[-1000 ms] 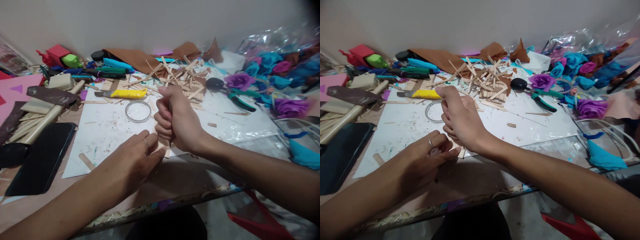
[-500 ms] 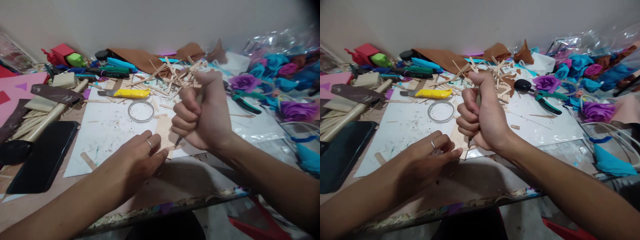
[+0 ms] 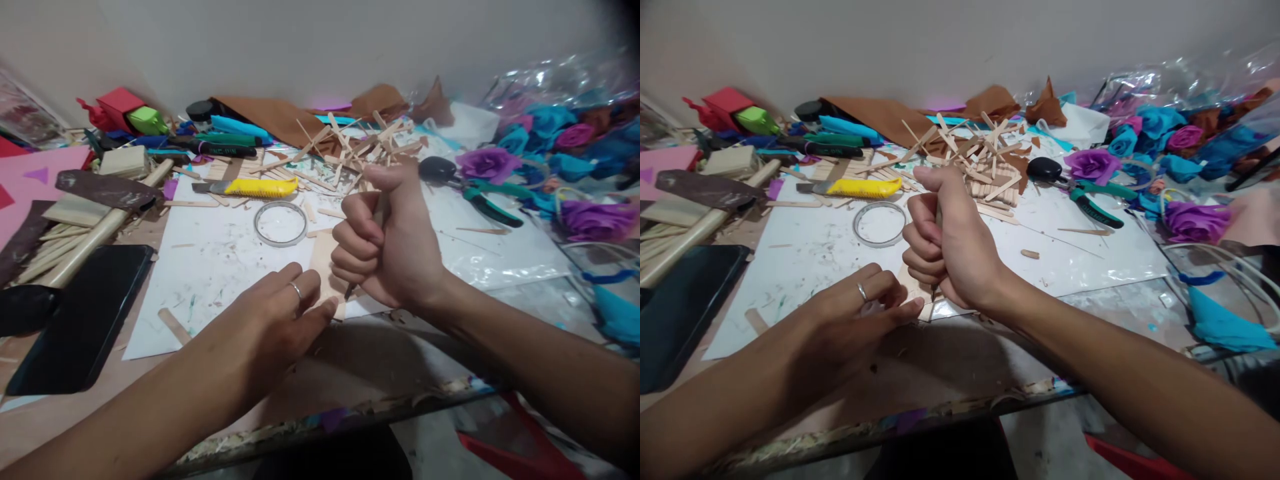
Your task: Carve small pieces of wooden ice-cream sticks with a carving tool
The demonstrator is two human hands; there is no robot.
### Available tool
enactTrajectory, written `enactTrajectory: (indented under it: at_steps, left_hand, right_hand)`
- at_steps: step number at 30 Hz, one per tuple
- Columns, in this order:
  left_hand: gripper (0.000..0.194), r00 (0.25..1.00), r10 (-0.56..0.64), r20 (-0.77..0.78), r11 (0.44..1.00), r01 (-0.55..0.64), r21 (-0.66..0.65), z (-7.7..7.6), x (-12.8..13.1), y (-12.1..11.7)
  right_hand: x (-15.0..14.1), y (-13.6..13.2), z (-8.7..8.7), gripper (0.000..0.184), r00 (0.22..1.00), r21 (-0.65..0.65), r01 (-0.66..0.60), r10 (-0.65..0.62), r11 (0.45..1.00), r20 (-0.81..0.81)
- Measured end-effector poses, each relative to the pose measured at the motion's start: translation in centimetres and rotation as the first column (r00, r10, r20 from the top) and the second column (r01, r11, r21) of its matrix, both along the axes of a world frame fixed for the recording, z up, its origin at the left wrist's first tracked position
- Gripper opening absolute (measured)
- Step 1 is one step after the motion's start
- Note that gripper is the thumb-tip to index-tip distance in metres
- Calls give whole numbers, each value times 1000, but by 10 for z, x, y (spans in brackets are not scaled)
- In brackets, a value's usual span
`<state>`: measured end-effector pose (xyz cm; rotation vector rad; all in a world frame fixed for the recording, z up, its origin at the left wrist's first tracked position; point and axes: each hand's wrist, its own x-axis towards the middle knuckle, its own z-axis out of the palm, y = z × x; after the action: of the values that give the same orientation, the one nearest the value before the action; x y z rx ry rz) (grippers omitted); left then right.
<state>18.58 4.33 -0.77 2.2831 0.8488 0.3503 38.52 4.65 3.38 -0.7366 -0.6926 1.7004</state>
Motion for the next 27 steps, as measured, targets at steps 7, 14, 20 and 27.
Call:
enactTrajectory:
  at_steps: [7, 14, 20, 27]
  left_hand:
    - [11, 999, 26, -39, 997, -29, -77, 6, 3, -1]
    - [7, 1000, 28, -12, 999, -28, 31, -5, 2, -3]
    - [12, 1000, -17, 17, 989, 14, 148, -10, 5, -3]
    - [18, 996, -83, -7, 968, 83, 239, -1, 10, -3]
  right_hand:
    - [-3, 1, 2, 66, 999, -8, -25, 25, 1000, 38]
    - [-7, -1, 2, 74, 990, 39, -10, 5, 999, 144]
    - [-14, 3, 2, 72, 978, 42, 7, -16, 999, 206]
    - [-25, 9, 1, 67, 968, 57, 30, -43, 998, 245]
